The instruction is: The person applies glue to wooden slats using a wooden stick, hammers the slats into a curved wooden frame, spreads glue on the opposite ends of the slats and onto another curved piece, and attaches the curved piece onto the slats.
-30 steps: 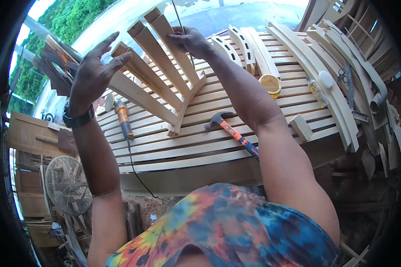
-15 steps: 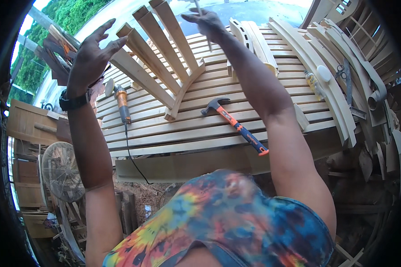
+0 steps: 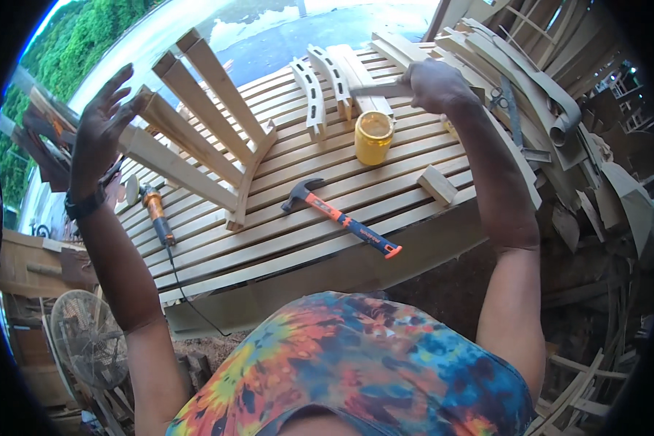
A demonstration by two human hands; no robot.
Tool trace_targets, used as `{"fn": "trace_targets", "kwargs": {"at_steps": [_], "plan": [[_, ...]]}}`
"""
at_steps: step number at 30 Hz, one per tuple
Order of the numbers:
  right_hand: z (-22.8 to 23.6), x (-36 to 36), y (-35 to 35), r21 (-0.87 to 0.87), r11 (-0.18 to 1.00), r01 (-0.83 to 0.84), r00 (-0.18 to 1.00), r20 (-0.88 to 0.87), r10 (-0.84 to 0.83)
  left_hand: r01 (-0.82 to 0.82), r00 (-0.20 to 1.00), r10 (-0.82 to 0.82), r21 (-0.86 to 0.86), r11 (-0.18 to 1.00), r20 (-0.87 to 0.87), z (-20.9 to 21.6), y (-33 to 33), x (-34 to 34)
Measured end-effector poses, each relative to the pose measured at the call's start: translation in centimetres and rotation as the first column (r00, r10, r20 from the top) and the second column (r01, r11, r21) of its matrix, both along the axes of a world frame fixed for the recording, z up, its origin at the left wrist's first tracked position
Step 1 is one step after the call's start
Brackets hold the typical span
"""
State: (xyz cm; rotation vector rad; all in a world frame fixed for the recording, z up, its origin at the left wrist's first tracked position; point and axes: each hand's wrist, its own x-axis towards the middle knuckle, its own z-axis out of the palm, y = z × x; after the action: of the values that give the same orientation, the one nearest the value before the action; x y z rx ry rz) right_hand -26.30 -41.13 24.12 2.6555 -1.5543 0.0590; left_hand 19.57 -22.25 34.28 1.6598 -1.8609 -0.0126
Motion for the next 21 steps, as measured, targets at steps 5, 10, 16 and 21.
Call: {"fn": "trace_targets", "kwargs": {"at_steps": [5, 10, 16, 21], "plan": [[0.8, 1.3, 2.7, -0.03, 0.988, 0.154, 0.909, -0.387, -0.154, 0.095, 0.992, -0.101, -0.077, 0.992, -0.075, -0.4, -1.1, -1.3], [-4.4, 6.5, 2.6, -0.075, 0.997, 0.021, 0.84, -0.54, -0.059, -0.004, 1.0, 0.003, -0.135, 0.991, -0.01, -1.4, 1.1, -1.1], [-7.8, 5.0, 2.9, -0.1, 0.993, 0.058, 0.87, -0.483, -0.099, -0.026, 0.999, 0.015, -0.231, 0.973, -0.052, -2.0, 3.4, -1.2], [-7.3, -4.3, 2.1, 0.085, 0.964, 0.252, 0.965, 0.054, -0.256, 0.039, 0.921, -0.157, -0.319, 0.947, -0.356, -5.4, 4.5, -0.1]]}}
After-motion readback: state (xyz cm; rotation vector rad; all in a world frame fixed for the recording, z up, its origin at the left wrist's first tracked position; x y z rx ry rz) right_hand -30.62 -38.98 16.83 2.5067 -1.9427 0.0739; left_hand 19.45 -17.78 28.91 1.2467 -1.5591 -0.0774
